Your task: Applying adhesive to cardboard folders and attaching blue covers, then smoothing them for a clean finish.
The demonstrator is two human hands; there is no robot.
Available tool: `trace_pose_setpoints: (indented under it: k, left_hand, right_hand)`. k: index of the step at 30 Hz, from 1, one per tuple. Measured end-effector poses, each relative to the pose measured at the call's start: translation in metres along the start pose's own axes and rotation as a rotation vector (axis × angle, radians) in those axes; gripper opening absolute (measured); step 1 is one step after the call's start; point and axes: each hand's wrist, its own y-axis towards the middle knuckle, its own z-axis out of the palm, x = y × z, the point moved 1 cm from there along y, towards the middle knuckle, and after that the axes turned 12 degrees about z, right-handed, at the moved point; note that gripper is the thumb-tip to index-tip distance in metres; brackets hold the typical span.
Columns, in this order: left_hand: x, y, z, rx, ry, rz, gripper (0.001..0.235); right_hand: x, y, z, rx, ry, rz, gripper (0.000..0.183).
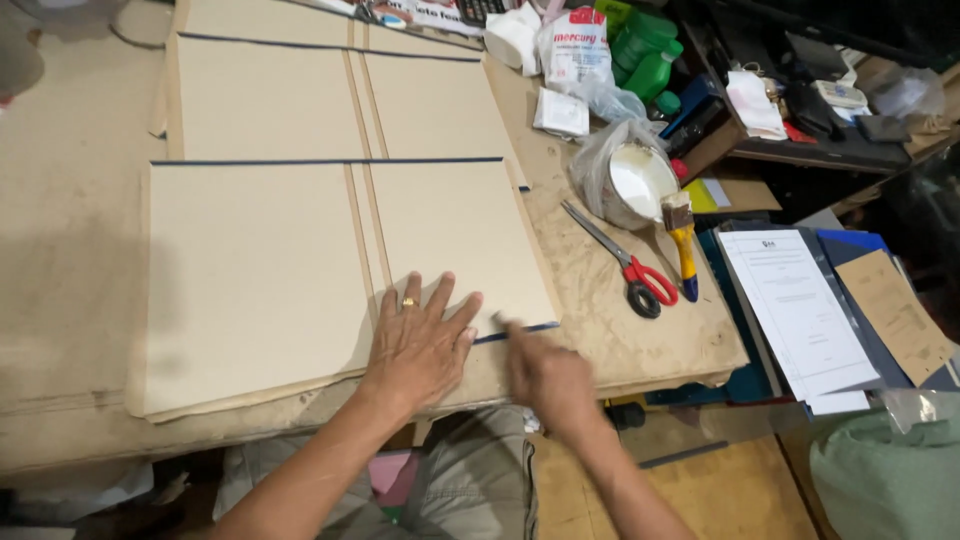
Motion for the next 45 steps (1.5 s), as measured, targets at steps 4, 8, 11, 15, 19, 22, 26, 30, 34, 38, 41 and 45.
trace_pose_setpoints:
  k: [4,8,11,15,19,22,26,30,34,38,41,45]
  left_hand:
    - [0.015,-0.026,-0.009,0.018,0.044,0.012,0.065]
    - [0.042,-0.024,0.035,-0.100,0.102,-0.026,0.068]
    - [0.041,-0.022,0.040,-0.081,0.092,-0.032,0.065]
    - [0.044,-0.025,0.039,-0.043,0.023,-0.063,0.064]
    - [0.049,-0.024,0.048,-0.149,0.046,-0.007,0.062]
    - [0.047,-0.025,0.043,-0.115,0.057,-0.008,0.062]
    - [0.069,-0.044,0.057,-0.230,0.142,0.123,0.071]
    - [0.073,-0.055,0.053,-0.233,0.182,0.005,0.066]
    - [0.057,-0.036,0.044,-0.146,0.056,-0.009,0.063]
    - [0.023,-0.047,-0.026,0.058,-0.092,-0.119,0.057]
    - [0.023,-0.050,-0.024,0.034,-0.095,-0.114,0.057]
    - [0.051,-0.030,0.035,-0.066,0.029,-0.067,0.062]
  right_hand:
    - [-0.023,0.025,-0.009,-0.005,0.026,0.222,0.033]
    - [0.010,-0.022,-0.006,-0.005,0.181,-0.132,0.018]
    - [0.053,-0.008,-0.023,0.070,0.212,-0.268,0.021]
    - [0.017,0.026,-0.011,0.067,0.100,0.023,0.044]
    - [0.027,0.001,-0.010,0.154,0.151,-0.062,0.031]
    - [0.051,-0.007,-0.017,0.079,0.215,-0.218,0.040]
    - [-0.011,0.037,0.006,0.256,0.045,0.354,0.055]
    - [0.000,0.019,-0.014,0.177,-0.003,0.253,0.024]
    - [0.052,-0.016,-0.009,0.036,0.191,-0.177,0.011]
    - [0.056,0.021,-0.019,0.154,-0.060,0.199,0.039]
    - [0.029,0.036,-0.016,0.157,-0.002,0.248,0.040]
    - [0.061,-0.008,-0.001,-0.011,0.121,-0.266,0.044]
